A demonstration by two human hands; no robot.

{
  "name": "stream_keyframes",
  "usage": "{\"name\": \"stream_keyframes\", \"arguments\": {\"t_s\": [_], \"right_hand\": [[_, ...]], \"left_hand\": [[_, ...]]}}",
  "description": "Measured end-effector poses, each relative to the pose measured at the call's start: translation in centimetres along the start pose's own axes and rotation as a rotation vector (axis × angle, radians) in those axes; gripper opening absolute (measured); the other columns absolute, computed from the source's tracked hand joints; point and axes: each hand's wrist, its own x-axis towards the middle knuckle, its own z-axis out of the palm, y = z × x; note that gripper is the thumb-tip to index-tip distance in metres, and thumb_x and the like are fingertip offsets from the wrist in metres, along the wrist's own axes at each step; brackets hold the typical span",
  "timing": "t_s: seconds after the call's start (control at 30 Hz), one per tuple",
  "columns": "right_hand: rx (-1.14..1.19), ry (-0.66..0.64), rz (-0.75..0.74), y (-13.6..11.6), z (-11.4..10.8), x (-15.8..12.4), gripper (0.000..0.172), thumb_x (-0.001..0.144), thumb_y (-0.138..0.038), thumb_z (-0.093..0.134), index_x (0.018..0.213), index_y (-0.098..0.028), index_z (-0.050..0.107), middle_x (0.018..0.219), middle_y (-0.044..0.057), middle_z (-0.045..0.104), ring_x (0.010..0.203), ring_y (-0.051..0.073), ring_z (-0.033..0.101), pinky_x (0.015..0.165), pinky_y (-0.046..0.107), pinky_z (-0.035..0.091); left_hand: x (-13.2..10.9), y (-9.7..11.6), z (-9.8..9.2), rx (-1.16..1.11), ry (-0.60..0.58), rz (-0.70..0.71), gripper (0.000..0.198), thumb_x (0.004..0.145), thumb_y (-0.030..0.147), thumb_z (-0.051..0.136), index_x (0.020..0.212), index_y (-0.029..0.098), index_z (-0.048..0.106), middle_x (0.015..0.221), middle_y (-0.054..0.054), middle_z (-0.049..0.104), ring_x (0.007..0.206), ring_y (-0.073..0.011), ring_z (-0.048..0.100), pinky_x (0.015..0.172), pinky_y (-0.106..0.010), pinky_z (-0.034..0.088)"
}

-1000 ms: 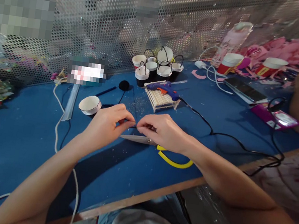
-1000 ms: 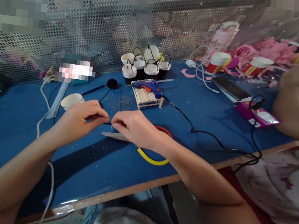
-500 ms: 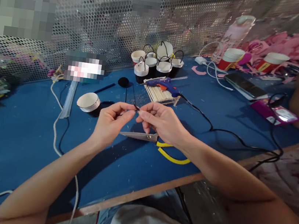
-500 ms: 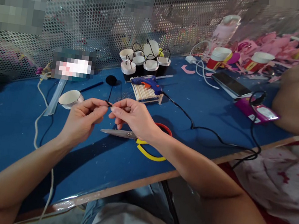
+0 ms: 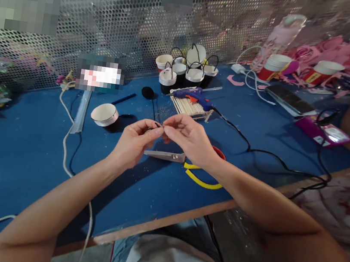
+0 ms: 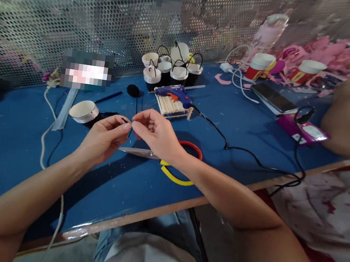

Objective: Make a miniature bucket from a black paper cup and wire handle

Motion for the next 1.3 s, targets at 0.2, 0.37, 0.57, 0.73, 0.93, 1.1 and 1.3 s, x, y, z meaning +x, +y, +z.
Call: {"name": "stream_keyframes", "arguments": {"t_s": [0.2, 0.37, 0.57, 0.73, 0.93, 1.1, 1.3], "right_hand": [[-0.160, -0.103, -0.131, -0.8, -1.2, 0.4, 0.022, 0.086, -0.032, 0.051, 0.099, -0.017, 0.060, 0.091, 0.004, 0.061, 0.078, 0.011, 0.058, 0.064, 0.023, 0.049], [-0.139, -0.248, -0.214, -0.1, -1.3, 0.5, 0.012, 0.083, -0.028, 0.056, 0.080, -0.017, 0.057, 0.078, 0.000, 0.056, 0.068, 0.008, 0.053, 0.062, 0.023, 0.045], [-0.305, -0.154, -0.310, 0.4, -0.9, 0.4, 0.021, 0.083, -0.026, 0.058, 0.066, -0.017, 0.049, 0.069, -0.002, 0.048, 0.063, 0.008, 0.045, 0.059, 0.023, 0.039], [-0.148, -0.228, -0.211, -0.1, -1.2, 0.4, 0.023, 0.084, -0.040, 0.053, 0.087, -0.017, 0.057, 0.080, 0.001, 0.054, 0.068, 0.009, 0.051, 0.061, 0.022, 0.043], [-0.341, -0.115, -0.093, -0.3, -1.5, 0.4, 0.046, 0.090, -0.051, 0.030, 0.076, -0.014, 0.055, 0.068, 0.002, 0.052, 0.058, 0.008, 0.046, 0.052, 0.021, 0.036], [-0.632, -0.173, -0.166, -0.2, -0.9, 0.2, 0.044, 0.088, -0.042, 0.045, 0.053, -0.016, 0.039, 0.050, -0.005, 0.033, 0.049, 0.005, 0.028, 0.047, 0.022, 0.023], [-0.595, -0.182, -0.104, 0.1, -0.9, 0.0, 0.044, 0.088, -0.041, 0.045, 0.053, -0.015, 0.044, 0.048, -0.004, 0.037, 0.048, 0.005, 0.032, 0.046, 0.022, 0.024]], "left_hand": [[-0.4, 1.4, -0.4, 0.218, -0.205, -0.079, 0.022, 0.068, 0.031, 0.070, 0.073, 0.014, 0.057, 0.070, -0.001, 0.061, 0.050, -0.0050, 0.042, 0.046, -0.021, 0.028], [-0.6, 1.9, -0.3, 0.251, -0.249, -0.164, 0.023, 0.066, 0.032, 0.072, 0.071, 0.012, 0.060, 0.064, 0.000, 0.059, 0.050, -0.0055, 0.044, 0.046, -0.020, 0.030], [-0.4, 1.7, -0.3, 0.131, -0.281, -0.262, 0.023, 0.063, 0.030, 0.074, 0.066, 0.012, 0.059, 0.059, 0.001, 0.057, 0.047, -0.0041, 0.041, 0.045, -0.019, 0.029], [-0.3, 2.0, -0.6, 0.117, -0.250, -0.282, 0.025, 0.061, 0.029, 0.075, 0.067, 0.011, 0.058, 0.057, 0.002, 0.055, 0.044, -0.0020, 0.035, 0.044, -0.018, 0.023], [-0.1, 2.0, -0.8, 0.257, -0.202, -0.199, 0.024, 0.063, 0.029, 0.073, 0.071, 0.012, 0.059, 0.063, 0.001, 0.058, 0.051, -0.0046, 0.044, 0.049, -0.019, 0.031], [-0.2, 1.5, -0.7, 0.437, -0.239, -0.110, 0.020, 0.068, 0.029, 0.068, 0.074, 0.012, 0.060, 0.067, 0.001, 0.058, 0.062, -0.0082, 0.051, 0.060, -0.022, 0.039], [-0.1, 1.5, -0.9, 0.506, -0.255, -0.105, 0.021, 0.068, 0.030, 0.067, 0.075, 0.012, 0.060, 0.069, 0.000, 0.060, 0.064, -0.0096, 0.052, 0.061, -0.023, 0.040]]}}
